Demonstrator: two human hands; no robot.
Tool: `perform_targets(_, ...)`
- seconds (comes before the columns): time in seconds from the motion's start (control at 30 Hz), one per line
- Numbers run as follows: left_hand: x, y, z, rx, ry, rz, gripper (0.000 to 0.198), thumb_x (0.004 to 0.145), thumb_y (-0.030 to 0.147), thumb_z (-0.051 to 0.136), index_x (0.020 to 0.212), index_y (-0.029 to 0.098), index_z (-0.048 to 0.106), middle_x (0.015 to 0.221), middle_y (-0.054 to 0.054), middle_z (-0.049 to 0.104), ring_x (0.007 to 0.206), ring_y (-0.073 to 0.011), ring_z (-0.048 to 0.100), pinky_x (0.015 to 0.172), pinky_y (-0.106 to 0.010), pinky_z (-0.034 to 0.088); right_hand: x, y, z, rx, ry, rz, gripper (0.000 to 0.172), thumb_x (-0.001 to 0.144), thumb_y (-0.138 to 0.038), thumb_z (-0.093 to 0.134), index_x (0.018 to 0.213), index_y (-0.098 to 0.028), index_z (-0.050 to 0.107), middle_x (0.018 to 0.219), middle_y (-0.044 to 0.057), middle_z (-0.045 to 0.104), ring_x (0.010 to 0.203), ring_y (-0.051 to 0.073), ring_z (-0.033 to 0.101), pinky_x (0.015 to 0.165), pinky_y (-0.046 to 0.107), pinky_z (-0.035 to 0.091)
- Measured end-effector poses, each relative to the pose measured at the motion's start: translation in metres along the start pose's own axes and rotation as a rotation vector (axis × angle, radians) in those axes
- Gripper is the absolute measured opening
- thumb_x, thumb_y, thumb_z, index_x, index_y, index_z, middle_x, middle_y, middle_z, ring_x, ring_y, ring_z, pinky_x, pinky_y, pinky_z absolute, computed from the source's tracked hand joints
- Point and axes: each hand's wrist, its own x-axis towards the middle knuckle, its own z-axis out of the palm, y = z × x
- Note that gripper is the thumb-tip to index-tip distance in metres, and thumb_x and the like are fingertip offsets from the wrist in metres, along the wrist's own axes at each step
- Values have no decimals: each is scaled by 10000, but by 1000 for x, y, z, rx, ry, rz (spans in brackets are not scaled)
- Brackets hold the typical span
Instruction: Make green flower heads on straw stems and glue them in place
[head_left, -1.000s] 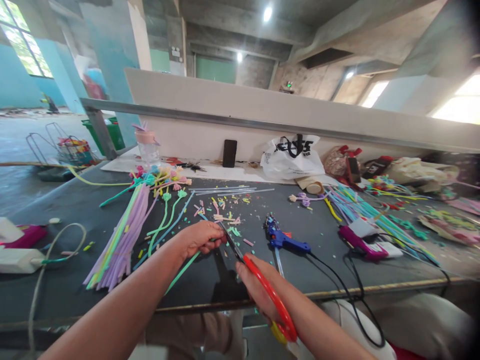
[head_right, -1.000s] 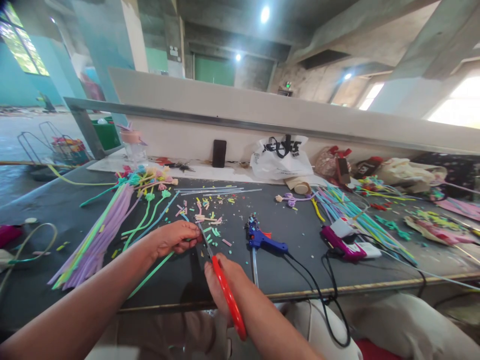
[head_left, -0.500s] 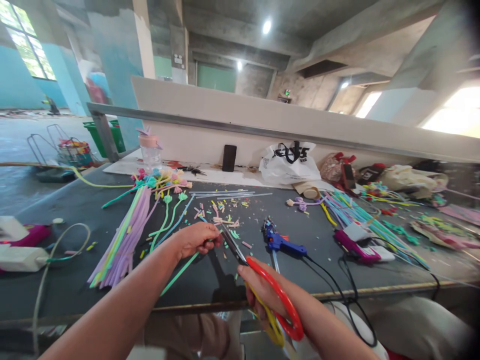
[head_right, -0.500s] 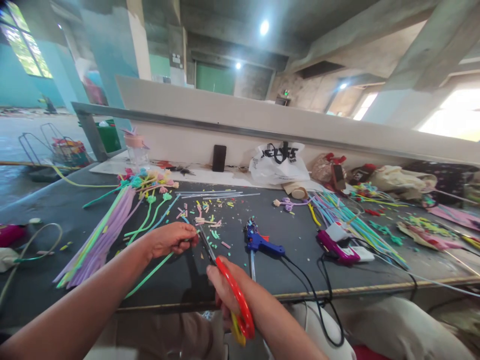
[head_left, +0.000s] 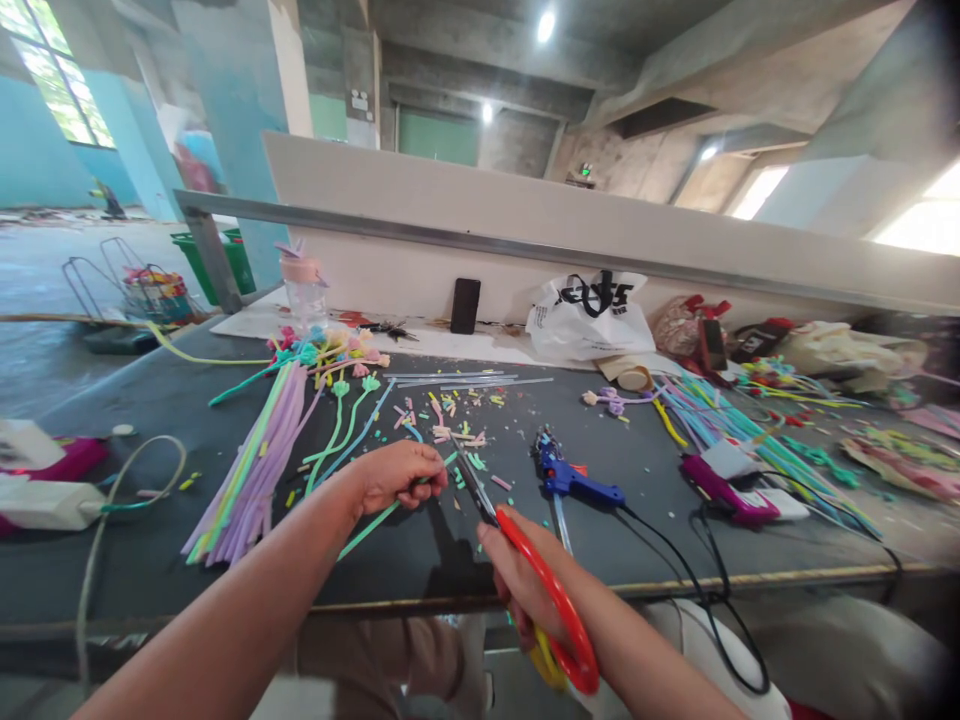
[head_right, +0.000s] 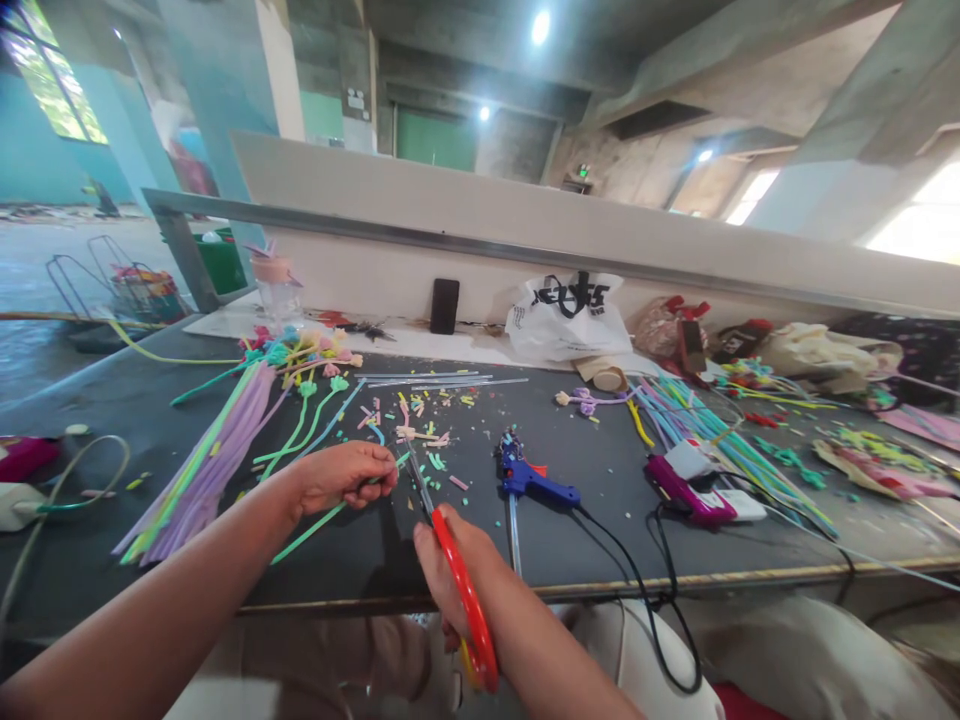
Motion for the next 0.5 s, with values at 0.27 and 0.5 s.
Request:
perform_targets(0.27,-1,0,-2,6,12,2,200,648,285,631,660,135,500,610,22,498,411,-17,321,381,-150,171,0,-4,5,-288,119,-168,157,845,-338,427,738,-223,422,510,-69,432,426,93,418,448,216,297)
perform_targets(0.5,-1,-1,-3,10,17,4,185,642,275,622,649,127,511,588,28,491,401,-14,308,385,-155,169,-1,0,8,-215,147,-202,164,848,-299,420,707,-215,408,539,-71,426,414,73,352,426,212,266)
